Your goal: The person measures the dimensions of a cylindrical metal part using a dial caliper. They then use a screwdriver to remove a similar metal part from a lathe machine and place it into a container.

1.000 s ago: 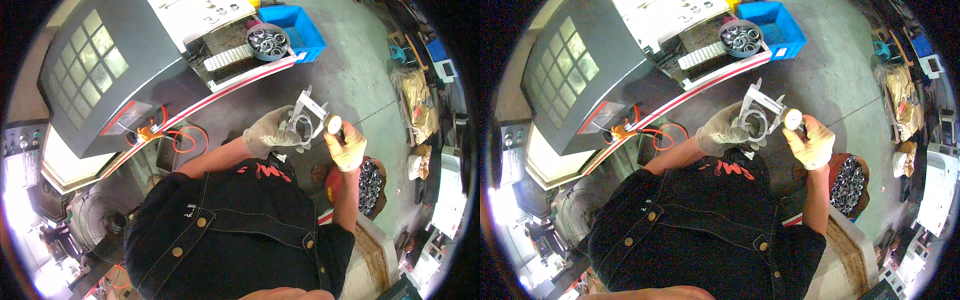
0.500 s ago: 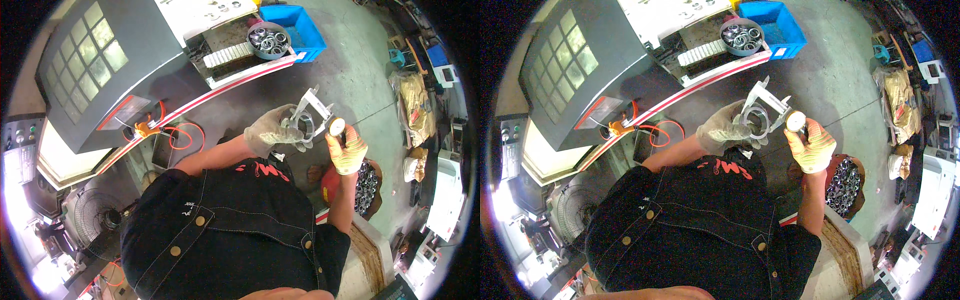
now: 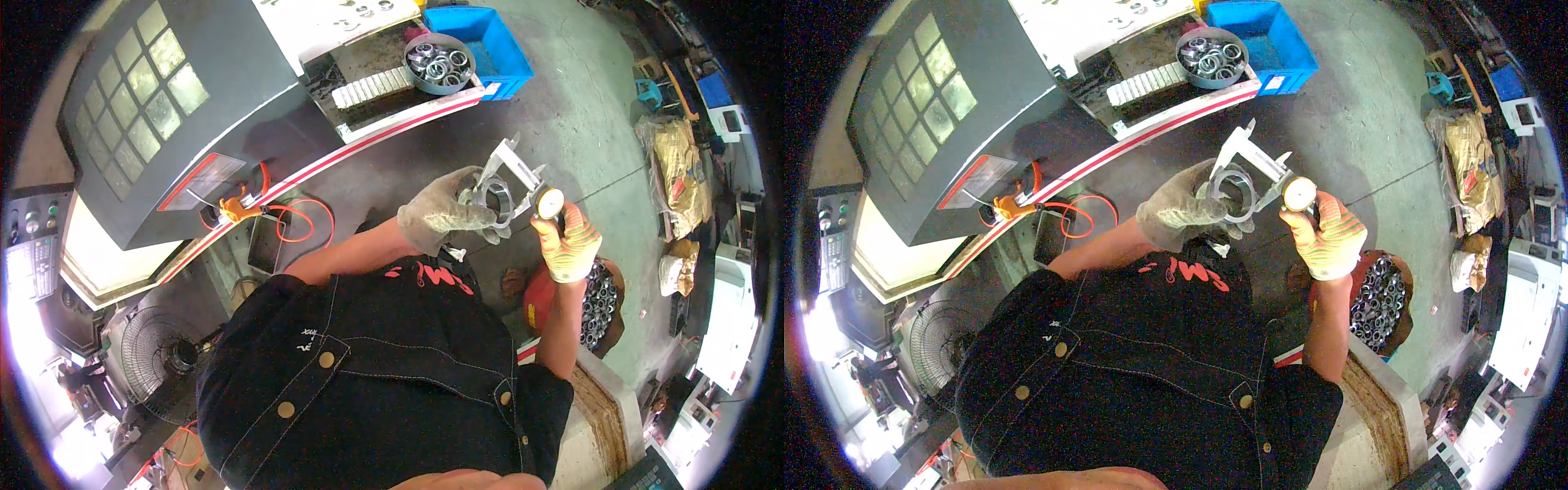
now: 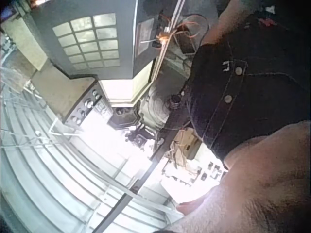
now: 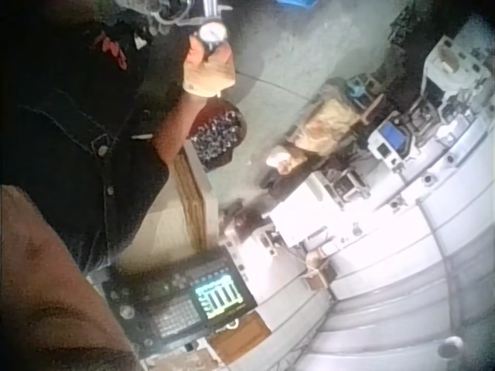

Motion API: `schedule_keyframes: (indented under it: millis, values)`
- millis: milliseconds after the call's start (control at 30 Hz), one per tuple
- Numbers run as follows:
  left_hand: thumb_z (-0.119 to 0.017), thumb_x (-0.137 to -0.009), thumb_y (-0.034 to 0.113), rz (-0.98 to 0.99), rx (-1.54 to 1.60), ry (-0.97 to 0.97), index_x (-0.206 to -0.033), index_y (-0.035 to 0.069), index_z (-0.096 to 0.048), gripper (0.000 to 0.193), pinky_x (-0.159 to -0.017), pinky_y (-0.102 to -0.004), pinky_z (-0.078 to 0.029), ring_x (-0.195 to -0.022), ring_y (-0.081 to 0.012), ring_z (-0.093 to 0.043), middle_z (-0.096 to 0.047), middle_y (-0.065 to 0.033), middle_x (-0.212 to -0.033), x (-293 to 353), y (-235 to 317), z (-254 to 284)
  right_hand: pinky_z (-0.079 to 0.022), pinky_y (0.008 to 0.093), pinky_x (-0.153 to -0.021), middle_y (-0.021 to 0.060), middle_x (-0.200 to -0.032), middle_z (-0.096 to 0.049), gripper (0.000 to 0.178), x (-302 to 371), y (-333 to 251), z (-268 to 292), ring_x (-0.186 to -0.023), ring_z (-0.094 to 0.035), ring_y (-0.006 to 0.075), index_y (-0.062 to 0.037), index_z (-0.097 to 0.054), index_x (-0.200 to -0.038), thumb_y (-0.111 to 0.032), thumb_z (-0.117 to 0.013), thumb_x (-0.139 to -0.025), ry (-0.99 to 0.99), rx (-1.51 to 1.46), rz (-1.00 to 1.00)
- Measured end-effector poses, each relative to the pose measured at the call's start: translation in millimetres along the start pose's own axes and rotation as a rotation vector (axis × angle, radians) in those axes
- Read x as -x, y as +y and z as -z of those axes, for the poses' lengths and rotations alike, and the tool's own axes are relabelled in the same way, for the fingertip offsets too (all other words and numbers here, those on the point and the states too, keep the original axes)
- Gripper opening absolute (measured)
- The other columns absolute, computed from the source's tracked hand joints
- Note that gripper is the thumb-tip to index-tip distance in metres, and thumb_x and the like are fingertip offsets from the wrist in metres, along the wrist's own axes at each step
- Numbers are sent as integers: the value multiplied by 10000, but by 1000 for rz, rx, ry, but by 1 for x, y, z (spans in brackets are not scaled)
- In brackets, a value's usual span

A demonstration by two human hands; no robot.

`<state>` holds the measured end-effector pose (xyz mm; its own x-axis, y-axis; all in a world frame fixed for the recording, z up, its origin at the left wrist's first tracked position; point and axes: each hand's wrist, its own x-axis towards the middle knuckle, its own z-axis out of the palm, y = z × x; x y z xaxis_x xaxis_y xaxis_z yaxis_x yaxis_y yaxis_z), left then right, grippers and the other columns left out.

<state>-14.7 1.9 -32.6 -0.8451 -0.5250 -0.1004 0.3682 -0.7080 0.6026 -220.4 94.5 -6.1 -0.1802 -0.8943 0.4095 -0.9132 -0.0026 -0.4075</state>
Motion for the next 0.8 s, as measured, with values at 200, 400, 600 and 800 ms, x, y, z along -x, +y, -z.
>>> schedule_keyframes:
  millis: [200,400,600,800]
  values:
    - [-724,-702,71,2,-11,13,-1194,-22,-390,602,-685,-360,-534,-830,-270,-629,-584,-143,-961,2,2,-4,-470,320,-518,121,-664,-615,409,0,2,-1,-558,-607,254,-45,-617,-863,-386,-743,-674,-7,17,28]
    - [-768,-681,149,28,-3,-17,-1286,14,-331,758,-690,-339,-539,-869,-273,-629,-572,-139,-1042,1,-1,1,-468,322,-513,118,-648,-610,405,0,3,-3,-553,-606,249,-51,-619,-857,-389,-744,-670,-15,-19,5]
    - [-769,-679,139,15,23,-15,-1293,14,-321,771,-691,-357,-541,-862,-287,-630,-569,-144,-1049,1,-2,-1,-468,324,-514,116,-649,-611,400,2,2,-4,-555,-607,248,-54,-619,-850,-382,-749,-661,-4,-7,-17]
    - [-780,-662,133,5,28,11,-1286,21,-329,778,-673,-363,-546,-844,-296,-634,-571,-151,-1046,1,-3,-1,-472,323,-517,116,-654,-615,403,3,2,-5,-554,-608,248,-52,-621,-852,-382,-749,-659,-4,-2,-35]
